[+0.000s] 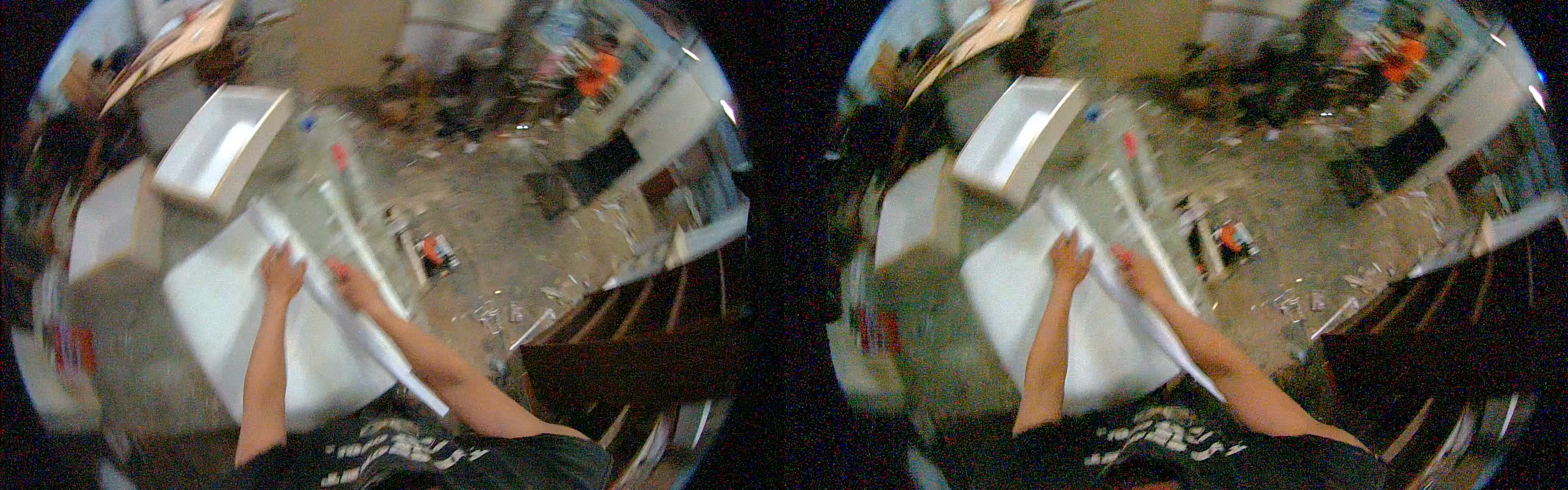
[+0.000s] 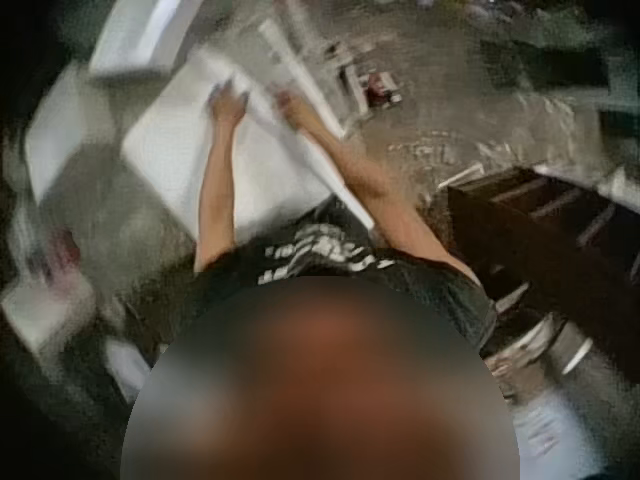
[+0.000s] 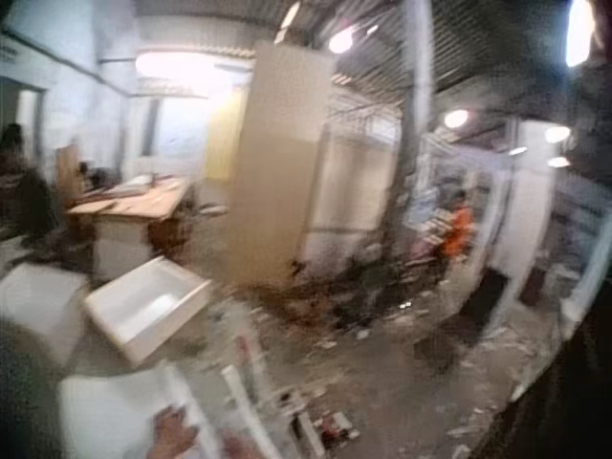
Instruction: The person cuts white plastic strips with a utility knife and fits them into the edges of a wooden drawer box. They handle the drawer and strips repeatedly, aligning and pressing the strips into place.
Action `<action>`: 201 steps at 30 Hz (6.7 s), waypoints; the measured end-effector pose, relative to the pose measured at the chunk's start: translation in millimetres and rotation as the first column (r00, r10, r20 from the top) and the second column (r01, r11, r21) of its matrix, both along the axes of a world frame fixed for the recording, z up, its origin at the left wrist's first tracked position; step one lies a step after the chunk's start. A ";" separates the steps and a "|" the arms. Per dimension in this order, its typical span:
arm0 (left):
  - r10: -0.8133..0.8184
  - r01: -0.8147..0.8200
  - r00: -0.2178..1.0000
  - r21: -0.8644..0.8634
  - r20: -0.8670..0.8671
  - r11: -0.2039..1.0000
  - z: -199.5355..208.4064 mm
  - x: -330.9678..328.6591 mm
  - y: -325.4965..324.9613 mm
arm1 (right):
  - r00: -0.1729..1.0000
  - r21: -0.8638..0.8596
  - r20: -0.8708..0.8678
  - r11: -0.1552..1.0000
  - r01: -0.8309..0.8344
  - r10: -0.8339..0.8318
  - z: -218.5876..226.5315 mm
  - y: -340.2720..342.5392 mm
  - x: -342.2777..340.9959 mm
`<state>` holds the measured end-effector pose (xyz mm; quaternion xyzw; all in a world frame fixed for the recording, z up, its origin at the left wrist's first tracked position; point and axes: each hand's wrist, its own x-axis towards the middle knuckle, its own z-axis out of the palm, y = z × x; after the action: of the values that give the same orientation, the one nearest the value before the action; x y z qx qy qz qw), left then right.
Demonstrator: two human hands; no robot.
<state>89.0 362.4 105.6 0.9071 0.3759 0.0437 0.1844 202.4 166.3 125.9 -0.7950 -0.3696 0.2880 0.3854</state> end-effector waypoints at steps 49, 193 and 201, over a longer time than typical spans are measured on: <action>-0.232 0.196 0.939 -0.159 -0.252 0.967 25.6 -75.4 -165.9 | 0.984 -0.236 0.175 0.969 0.068 -0.026 5.0 -324.2 -115.3; -0.178 0.171 0.899 -0.052 -0.400 0.984 48.5 -8.2 -41.7 | 0.982 0.025 -0.187 1.000 0.004 0.001 51.7 -101.9 -18.2; -0.127 0.113 0.918 -0.060 -0.376 0.992 48.5 -3.8 -52.7 | 0.985 0.154 0.064 0.974 -0.169 0.161 13.1 166.3 32.6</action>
<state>85.3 309.7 154.2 0.9161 0.3490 -0.1506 0.1276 235.1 332.6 139.0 -0.7356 -0.4657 0.2681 0.4125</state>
